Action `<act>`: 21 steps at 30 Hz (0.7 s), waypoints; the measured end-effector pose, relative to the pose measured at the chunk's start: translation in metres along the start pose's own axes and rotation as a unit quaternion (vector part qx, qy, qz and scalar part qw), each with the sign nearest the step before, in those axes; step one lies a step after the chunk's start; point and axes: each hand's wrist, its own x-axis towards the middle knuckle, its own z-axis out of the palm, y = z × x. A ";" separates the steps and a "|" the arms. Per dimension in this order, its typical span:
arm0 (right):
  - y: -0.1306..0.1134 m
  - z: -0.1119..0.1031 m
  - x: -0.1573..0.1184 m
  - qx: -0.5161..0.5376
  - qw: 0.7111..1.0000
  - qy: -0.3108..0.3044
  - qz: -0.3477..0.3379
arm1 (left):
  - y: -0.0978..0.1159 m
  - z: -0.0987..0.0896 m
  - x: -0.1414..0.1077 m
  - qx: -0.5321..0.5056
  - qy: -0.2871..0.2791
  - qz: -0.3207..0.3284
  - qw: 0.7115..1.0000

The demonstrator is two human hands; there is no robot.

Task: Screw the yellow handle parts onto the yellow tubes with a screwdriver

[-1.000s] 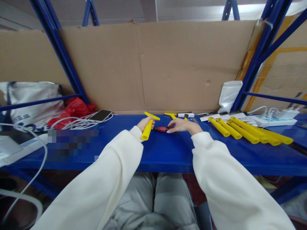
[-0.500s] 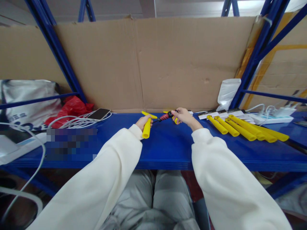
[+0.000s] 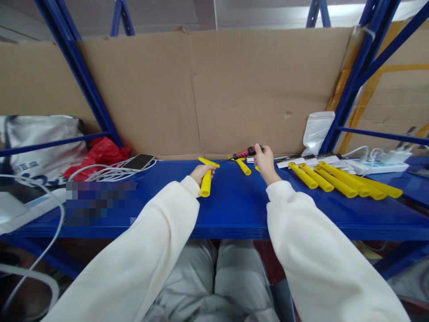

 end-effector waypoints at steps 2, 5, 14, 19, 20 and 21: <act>-0.001 0.001 0.000 0.010 1.000 -0.006 -0.002 | 0.000 0.000 0.000 0.006 -0.009 0.004 1.000; -0.003 0.002 -0.002 0.030 1.000 0.002 -0.007 | 0.002 -0.001 0.000 0.037 -0.025 0.002 0.999; -0.010 0.005 -0.006 0.051 0.998 0.023 0.004 | 0.004 0.001 -0.005 0.086 -0.027 0.011 0.996; -0.014 0.006 -0.010 0.050 0.998 0.032 0.015 | 0.005 0.000 -0.006 0.101 -0.029 0.012 0.994; -0.015 0.007 -0.010 0.048 0.998 0.036 0.017 | 0.006 0.000 -0.006 0.104 -0.027 0.012 0.994; -0.016 0.007 -0.011 0.047 0.998 0.039 0.018 | 0.006 0.000 -0.005 0.106 -0.025 0.013 0.994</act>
